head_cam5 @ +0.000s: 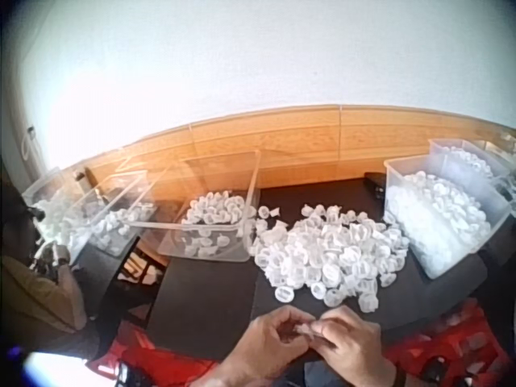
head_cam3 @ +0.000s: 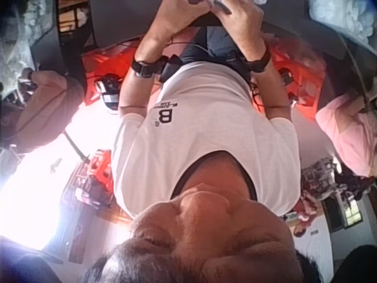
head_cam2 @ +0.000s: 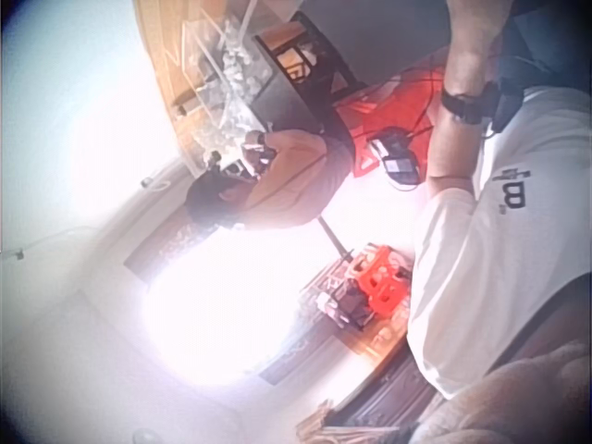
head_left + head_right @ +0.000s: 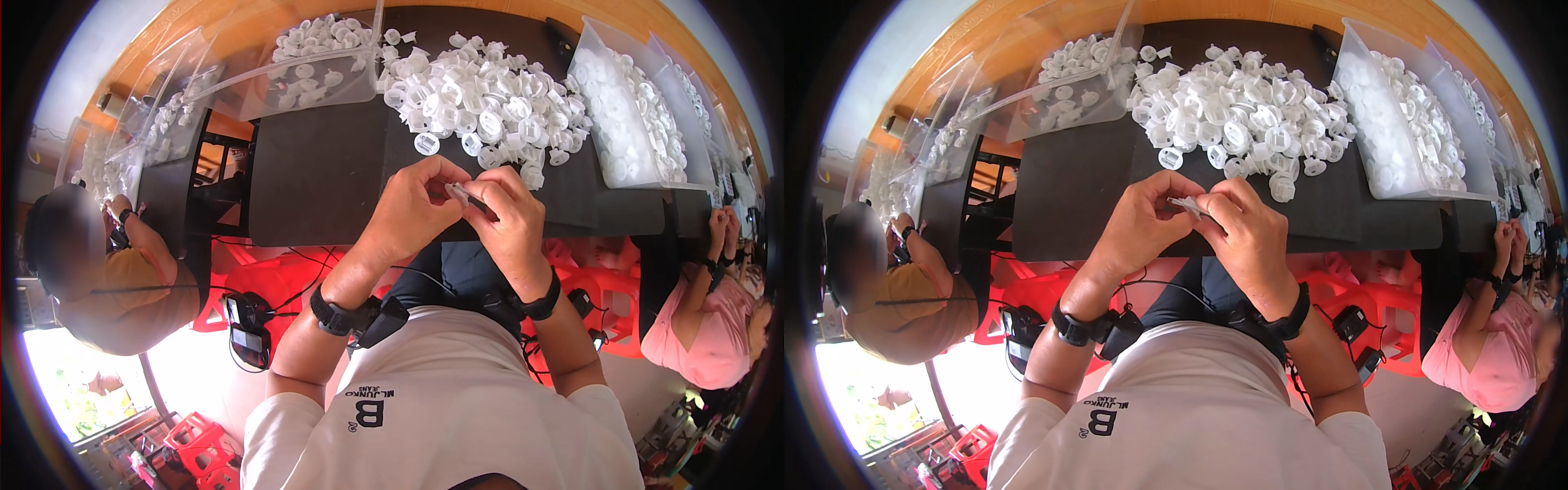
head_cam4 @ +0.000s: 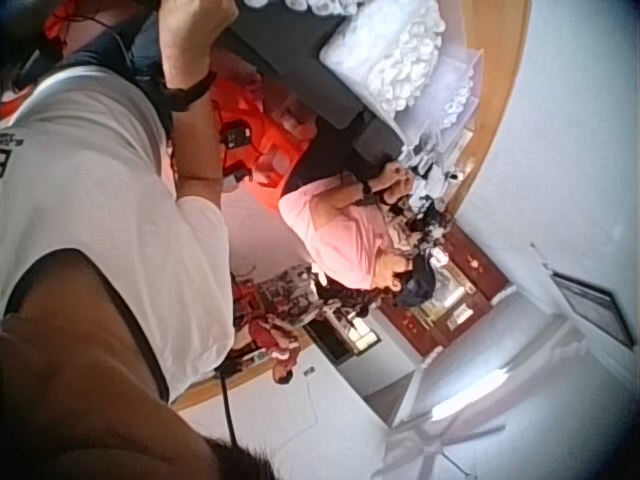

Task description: Assembling small white plastic components by hand at a workstation.

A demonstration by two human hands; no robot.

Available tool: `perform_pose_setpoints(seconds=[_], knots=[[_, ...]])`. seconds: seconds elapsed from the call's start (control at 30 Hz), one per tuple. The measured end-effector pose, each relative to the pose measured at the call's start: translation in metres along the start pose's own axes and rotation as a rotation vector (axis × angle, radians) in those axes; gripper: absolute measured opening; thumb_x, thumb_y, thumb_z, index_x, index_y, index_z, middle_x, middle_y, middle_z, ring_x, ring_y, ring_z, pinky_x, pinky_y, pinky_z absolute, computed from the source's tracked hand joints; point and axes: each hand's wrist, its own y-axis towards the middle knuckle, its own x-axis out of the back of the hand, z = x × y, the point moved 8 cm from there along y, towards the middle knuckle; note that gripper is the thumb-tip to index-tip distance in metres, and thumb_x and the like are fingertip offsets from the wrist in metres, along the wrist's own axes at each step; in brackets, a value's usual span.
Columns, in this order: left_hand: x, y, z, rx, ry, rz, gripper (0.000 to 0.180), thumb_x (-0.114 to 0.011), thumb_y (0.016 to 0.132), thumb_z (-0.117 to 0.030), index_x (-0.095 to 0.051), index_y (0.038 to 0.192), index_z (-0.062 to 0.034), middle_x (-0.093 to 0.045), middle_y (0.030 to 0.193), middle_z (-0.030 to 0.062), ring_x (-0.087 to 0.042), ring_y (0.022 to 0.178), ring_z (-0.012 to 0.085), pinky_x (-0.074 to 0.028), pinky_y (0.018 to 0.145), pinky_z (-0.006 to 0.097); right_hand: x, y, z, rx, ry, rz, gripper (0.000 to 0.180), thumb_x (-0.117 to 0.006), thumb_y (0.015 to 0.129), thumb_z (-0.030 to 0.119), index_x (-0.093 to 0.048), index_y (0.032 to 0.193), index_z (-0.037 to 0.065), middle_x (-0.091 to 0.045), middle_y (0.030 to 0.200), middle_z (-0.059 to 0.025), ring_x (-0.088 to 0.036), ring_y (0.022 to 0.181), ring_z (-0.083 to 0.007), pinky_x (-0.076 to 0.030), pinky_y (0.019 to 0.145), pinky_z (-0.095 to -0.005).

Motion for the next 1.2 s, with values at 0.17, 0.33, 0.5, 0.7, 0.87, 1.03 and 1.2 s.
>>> perform_pose_setpoints(seconds=[0.17,0.33,0.5,0.7,0.87,1.03,1.2], knots=[[0.000,0.001,0.002,0.003,0.008,-0.004,0.024,-0.064,0.082,-0.001,-0.063,0.105,0.0042,-0.066,0.098,0.0066,-0.063,0.088,0.0085,-0.053,0.079,0.024,-0.001,-0.001,0.001,0.028,-0.018,-0.019,0.028,-0.083,0.067,0.006,-0.065,0.088,0.010,-0.061,0.084,-0.0008,-0.064,0.065,-0.0209,-0.050,0.053,-0.0340],[0.000,0.002,0.010,0.029,-0.060,0.016,0.024,-0.066,0.081,0.000,-0.063,0.105,0.0035,-0.066,0.097,0.0058,-0.062,0.087,0.0076,-0.052,0.077,0.023,0.000,-0.003,0.003,0.065,-0.012,-0.053,0.028,-0.084,0.066,0.007,-0.065,0.087,0.009,-0.061,0.082,-0.0007,-0.064,0.064,-0.0207,-0.050,0.053,-0.0333],[0.000,0.003,0.018,0.024,-0.200,0.088,0.022,-0.067,0.084,0.002,-0.063,0.105,0.0034,-0.067,0.099,0.0064,-0.064,0.091,0.0099,-0.053,0.082,0.025,-0.002,-0.005,-0.001,0.047,0.029,-0.056,0.030,-0.085,0.064,0.006,-0.065,0.087,0.009,-0.063,0.082,-0.0010,-0.065,0.065,-0.0202,-0.050,0.053,-0.0327],[-0.001,0.007,0.026,0.082,-0.263,0.149,0.020,-0.069,0.085,0.001,-0.063,0.104,0.0028,-0.068,0.103,0.0083,-0.066,0.096,0.0125,-0.054,0.085,0.026,-0.004,-0.006,-0.004,0.068,0.089,-0.055,0.030,-0.085,0.064,0.004,-0.065,0.086,0.008,-0.064,0.083,-0.0020,-0.065,0.064,-0.0190,-0.050,0.052,-0.0315],[0.000,0.004,0.018,0.107,-0.217,0.147,0.022,-0.069,0.088,-0.002,-0.063,0.108,0.0030,-0.068,0.102,0.0081,-0.066,0.097,0.0136,-0.054,0.086,0.027,-0.009,-0.009,-0.023,-0.133,0.276,0.014,0.028,-0.085,0.067,0.003,-0.066,0.087,0.004,-0.065,0.083,-0.0026,-0.061,0.063,-0.0119,-0.047,0.051,-0.0272],[0.002,-0.007,0.011,0.003,-0.468,0.012,0.023,-0.070,0.091,-0.007,-0.064,0.110,0.0047,-0.070,0.100,0.0100,-0.068,0.091,0.0127,-0.055,0.079,0.025,-0.013,-0.006,-0.038,-0.266,0.471,0.048,0.028,-0.085,0.070,0.004,-0.069,0.093,0.003,-0.065,0.088,-0.0013,-0.054,0.065,-0.0053,-0.043,0.054,-0.0227],[0.011,-0.004,0.028,0.019,-0.353,-0.064,0.023,-0.068,0.092,-0.005,-0.064,0.114,0.0011,-0.070,0.104,0.0080,-0.065,0.098,0.0127,-0.054,0.087,0.027,-0.021,-0.002,-0.029,-0.372,0.422,0.213,0.027,-0.082,0.076,0.004,-0.071,0.100,0.003,-0.067,0.086,-0.0001,-0.051,0.060,-0.0038,-0.041,0.052,-0.0209]])
